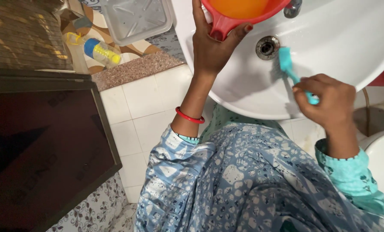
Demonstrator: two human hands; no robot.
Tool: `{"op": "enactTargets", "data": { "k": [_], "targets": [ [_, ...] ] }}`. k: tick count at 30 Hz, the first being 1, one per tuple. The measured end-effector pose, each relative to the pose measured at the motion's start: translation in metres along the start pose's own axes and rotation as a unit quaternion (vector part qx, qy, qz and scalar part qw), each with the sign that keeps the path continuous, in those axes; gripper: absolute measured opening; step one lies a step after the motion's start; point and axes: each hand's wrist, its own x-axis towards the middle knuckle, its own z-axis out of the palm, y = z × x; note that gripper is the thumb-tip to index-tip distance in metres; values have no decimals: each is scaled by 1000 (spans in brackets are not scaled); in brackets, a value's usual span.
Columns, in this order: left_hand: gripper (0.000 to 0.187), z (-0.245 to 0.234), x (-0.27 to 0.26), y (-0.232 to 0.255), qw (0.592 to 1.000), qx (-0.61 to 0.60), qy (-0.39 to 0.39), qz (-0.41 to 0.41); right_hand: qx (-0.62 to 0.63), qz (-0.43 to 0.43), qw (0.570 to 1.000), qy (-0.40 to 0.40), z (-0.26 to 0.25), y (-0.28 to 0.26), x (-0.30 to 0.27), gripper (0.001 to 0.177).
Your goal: The person scrubs a white bathroom sink with a blue brush while holding a red bowl containing orange liquid. The person repeatedly pours liquid from the bowl into the sink and scrubs the basin and drain area.
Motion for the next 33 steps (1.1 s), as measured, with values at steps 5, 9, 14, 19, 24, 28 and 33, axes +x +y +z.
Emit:
{"op": "enactTargets", "data": {
  "k": [5,9,14,19,24,28,33],
  "targets": [
    [118,-1,0,1,999,37,-1,5,103,-146,984,-16,31,-32,7,14],
    [118,0,0,0,1000,-1,-11,4,260,-155,950,-74,-5,-10,-11,12],
    [118,-1,0,-2,999,38,0,6,136,-49,989,-28,-2,23,1,12],
    [110,-6,0,5,999,30,-9,11,185,-44,982,-20,36,-5,-4,11],
    [112,-9,0,12,996,88,-6,-14,249,-90,964,-14,-10,19,-19,9],
    [114,-11,-2,12,996,86,-7,-32,21,18,999,33,-17,25,-17,8],
    [117,-11,0,10,994,106,1,-8,191,-56,980,-22,-1,2,-28,9]
  ]
}}
